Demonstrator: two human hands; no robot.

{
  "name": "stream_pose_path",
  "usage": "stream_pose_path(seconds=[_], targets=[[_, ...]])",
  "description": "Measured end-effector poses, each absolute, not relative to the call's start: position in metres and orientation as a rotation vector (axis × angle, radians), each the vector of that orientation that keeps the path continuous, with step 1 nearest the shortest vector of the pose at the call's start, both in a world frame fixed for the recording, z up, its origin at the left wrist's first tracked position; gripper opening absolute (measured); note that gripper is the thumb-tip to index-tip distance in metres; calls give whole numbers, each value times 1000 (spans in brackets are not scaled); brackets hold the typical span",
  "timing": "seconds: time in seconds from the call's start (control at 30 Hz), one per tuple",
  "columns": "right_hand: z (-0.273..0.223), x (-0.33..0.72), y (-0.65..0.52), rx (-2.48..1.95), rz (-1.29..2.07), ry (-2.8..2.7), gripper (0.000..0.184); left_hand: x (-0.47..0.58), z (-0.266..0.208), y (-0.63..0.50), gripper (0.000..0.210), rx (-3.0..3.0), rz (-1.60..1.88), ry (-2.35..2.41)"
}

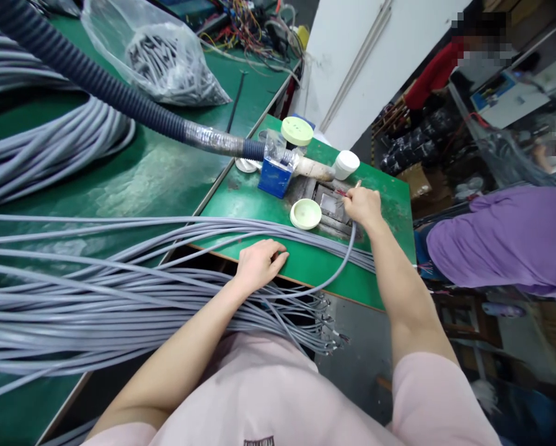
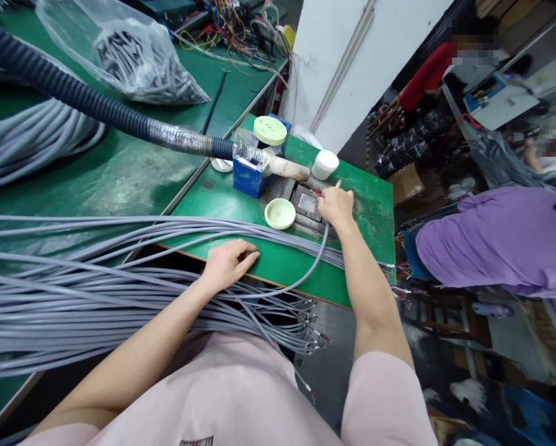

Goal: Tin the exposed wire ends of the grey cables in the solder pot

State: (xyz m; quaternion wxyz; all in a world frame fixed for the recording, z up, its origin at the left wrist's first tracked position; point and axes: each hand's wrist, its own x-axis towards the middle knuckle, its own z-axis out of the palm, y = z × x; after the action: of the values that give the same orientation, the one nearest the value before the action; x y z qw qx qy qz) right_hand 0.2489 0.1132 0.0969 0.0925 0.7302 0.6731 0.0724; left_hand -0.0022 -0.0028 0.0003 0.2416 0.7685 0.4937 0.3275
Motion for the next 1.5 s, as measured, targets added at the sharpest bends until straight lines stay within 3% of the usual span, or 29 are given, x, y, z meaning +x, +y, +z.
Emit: stream_pose_path(seconds=[0.47, 0.67, 0.97, 1.5], targets=[[69, 247, 132, 2062, 249, 1943, 31, -1, -4, -4, 16, 2167, 912, 1376], [85, 247, 128, 2128, 250, 2003, 29, -1, -5, -3, 17, 2171, 902, 1371], [118, 213, 100, 2063, -153, 2481, 26, -1, -3, -4, 17, 2171, 888, 1373], [99, 169, 93, 1706, 129, 2239, 33, -2, -5, -4, 19, 2191, 873, 1349]])
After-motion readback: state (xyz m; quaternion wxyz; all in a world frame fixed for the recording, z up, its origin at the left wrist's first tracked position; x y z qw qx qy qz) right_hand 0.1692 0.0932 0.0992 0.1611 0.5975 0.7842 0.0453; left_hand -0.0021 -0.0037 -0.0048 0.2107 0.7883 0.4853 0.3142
